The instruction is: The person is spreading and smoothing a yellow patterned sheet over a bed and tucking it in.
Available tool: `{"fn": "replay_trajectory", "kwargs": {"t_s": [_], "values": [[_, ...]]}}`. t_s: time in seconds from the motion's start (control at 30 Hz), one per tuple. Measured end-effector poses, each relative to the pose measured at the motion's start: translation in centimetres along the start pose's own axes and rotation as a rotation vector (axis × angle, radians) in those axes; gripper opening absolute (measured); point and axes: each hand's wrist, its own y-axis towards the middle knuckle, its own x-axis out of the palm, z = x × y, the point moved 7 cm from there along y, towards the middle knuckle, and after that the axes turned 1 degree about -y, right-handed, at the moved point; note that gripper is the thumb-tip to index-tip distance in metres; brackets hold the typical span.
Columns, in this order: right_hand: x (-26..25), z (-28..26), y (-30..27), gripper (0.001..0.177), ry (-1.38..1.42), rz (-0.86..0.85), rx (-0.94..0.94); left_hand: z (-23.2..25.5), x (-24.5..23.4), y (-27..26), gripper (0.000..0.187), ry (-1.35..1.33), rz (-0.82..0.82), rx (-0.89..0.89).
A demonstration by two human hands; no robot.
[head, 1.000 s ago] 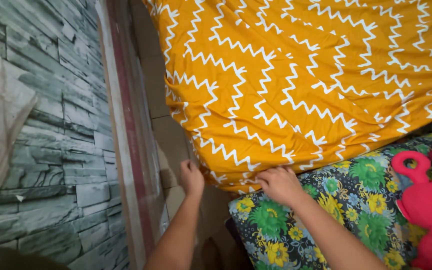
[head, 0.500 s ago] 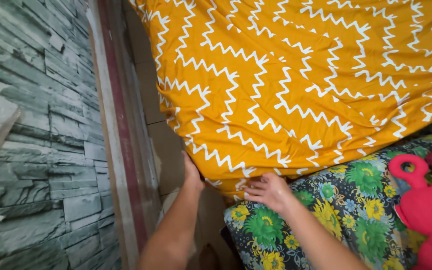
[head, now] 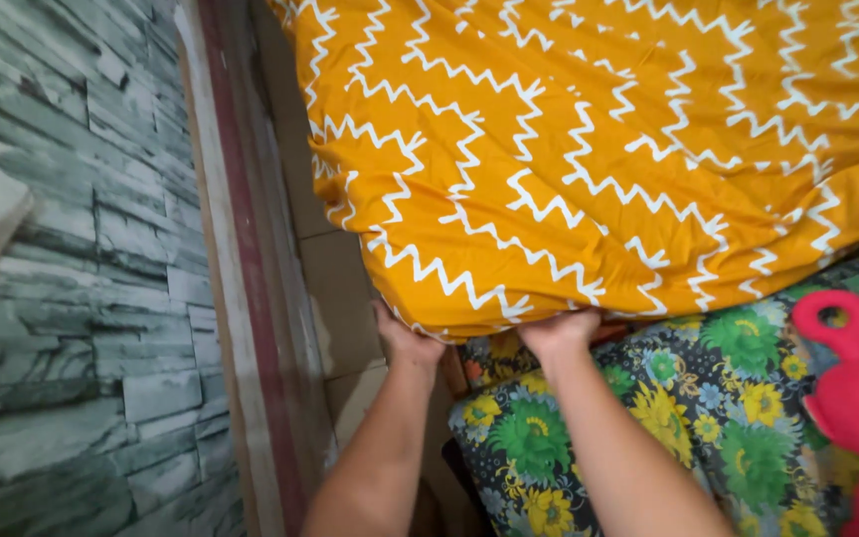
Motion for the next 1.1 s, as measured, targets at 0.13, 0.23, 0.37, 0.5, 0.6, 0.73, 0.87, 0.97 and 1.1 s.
{"fn": "replay_trajectory", "kwargs": {"t_s": [0.13, 0.23, 0.37, 0.5, 0.6, 0.73, 0.87, 0.97, 1.1], "values": [[0.0, -0.3, 0.0, 0.078, 0.015, -0.102, -0.049, -0.1, -3.6, 1.7, 0.076, 0.113, -0.03, -0.069], [0.2, -0.8, -0.4, 0.078, 0.005, -0.137, -0.05, 1.6, -5.9, 0.0, 0.074, 0.614, 0.29, -0.264], [-1.1, -1.6, 0.9, 0.079, -0.054, -0.07, -0.104, 1.6, 1.2, -2.9, 0.096, 0.322, 0.243, -0.296], [-2.0, -5.3, 2.3, 0.081, -0.068, -0.159, -0.277, 3.6, 3.5, -0.2, 0.084, 0.262, -0.11, -0.002], [-3.1, -11.8, 2.6, 0.09, -0.044, -0.287, -0.444, 4.5, 5.1, -0.3, 0.079, 0.362, -0.165, -0.02], [-7.0, -21.5, 5.5, 0.084, -0.43, -0.206, -0.331, 5.3, -0.2, 7.1, 0.077, 0.457, -0.073, 0.042], [-9.4, -30.7, 5.6, 0.081, -1.247, 0.465, -0.651, 9.4, 1.9, 8.4, 0.066, 1.148, 0.259, 0.582], [-3.9, -29.6, 2.3, 0.081, -1.922, 0.515, -1.095, 8.1, 12.4, 1.9, 0.065, 1.663, 0.171, 0.98], [-2.3, -22.0, 3.9, 0.065, -2.331, -0.013, -0.787, 1.6, 18.0, -2.7, 0.055, 2.253, -0.395, 1.142]]}}
